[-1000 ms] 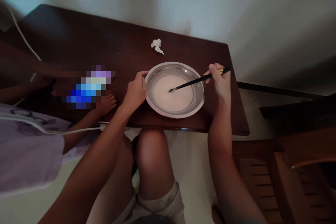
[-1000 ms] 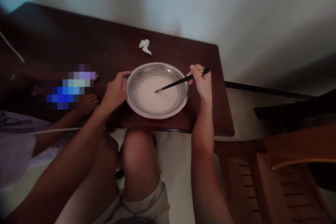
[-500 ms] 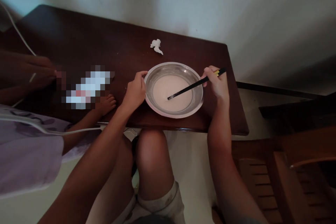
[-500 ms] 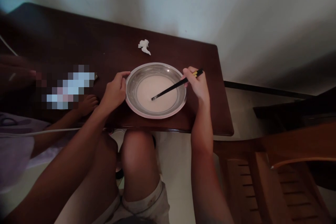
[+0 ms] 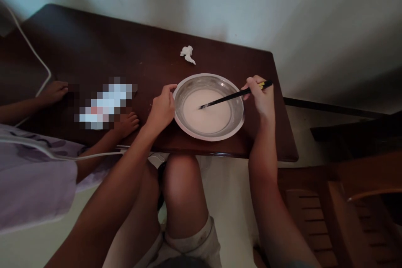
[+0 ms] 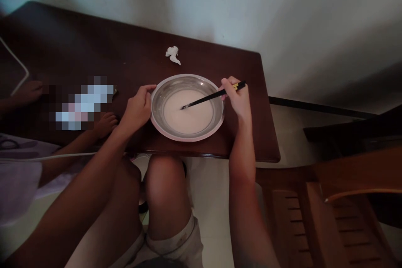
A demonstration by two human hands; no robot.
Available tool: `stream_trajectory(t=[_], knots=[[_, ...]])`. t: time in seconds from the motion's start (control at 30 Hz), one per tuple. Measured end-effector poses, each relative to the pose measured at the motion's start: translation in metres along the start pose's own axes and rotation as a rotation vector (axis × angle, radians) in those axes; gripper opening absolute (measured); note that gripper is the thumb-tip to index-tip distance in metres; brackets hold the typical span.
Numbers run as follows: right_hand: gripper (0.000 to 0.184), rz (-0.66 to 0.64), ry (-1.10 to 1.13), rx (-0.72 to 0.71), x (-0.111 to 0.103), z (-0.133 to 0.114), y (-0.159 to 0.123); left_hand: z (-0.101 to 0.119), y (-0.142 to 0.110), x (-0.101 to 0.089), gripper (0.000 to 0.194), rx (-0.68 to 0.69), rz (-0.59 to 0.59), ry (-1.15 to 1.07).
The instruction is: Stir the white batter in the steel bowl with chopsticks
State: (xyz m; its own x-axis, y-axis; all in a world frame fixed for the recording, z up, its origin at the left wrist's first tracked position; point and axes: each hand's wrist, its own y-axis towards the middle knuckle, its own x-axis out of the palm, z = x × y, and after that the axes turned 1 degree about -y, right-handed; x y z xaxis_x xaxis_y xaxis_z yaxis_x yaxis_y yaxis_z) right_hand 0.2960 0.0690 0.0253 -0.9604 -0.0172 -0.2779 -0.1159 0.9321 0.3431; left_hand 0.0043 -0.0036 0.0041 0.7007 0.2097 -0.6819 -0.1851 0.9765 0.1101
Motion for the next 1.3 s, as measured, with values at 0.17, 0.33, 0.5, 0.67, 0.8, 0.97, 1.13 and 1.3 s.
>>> stream_trajectory(t=[0.17, 0.33, 0.5, 0.67, 0.8, 0.97, 1.13, 1.3], knots=[[0.051, -0.011, 0.016, -0.014, 0.0, 0.0, -0.001, 0.001, 0.0, -0.001, 0.035, -0.018, -0.017, 0.003], [0.05, 0.022, -0.001, -0.014, 0.002, -0.002, 0.0, 0.0, 0.0, 0.0, 0.034, 0.004, -0.001, 0.002], [0.05, 0.017, -0.007, -0.006, 0.0, -0.001, -0.001, -0.001, 0.0, 0.0, 0.034, 0.007, -0.008, 0.007], [0.049, -0.028, 0.021, -0.027, 0.0, 0.002, 0.001, 0.0, 0.0, 0.001, 0.037, 0.005, -0.015, 0.039], [0.052, 0.082, 0.002, -0.026, -0.001, 0.003, 0.001, -0.001, 0.0, 0.0, 0.039, -0.01, -0.02, 0.068], [0.053, -0.056, 0.015, -0.026, 0.006, 0.004, -0.001, -0.001, 0.0, 0.001, 0.037, -0.01, -0.008, 0.057], [0.052, 0.096, 0.01, -0.056, -0.001, 0.008, 0.002, -0.001, 0.0, 0.001, 0.035, -0.01, -0.005, 0.023], [0.052, -0.059, 0.006, -0.033, 0.004, 0.005, 0.0, -0.001, 0.0, 0.001, 0.035, -0.018, -0.003, 0.033]])
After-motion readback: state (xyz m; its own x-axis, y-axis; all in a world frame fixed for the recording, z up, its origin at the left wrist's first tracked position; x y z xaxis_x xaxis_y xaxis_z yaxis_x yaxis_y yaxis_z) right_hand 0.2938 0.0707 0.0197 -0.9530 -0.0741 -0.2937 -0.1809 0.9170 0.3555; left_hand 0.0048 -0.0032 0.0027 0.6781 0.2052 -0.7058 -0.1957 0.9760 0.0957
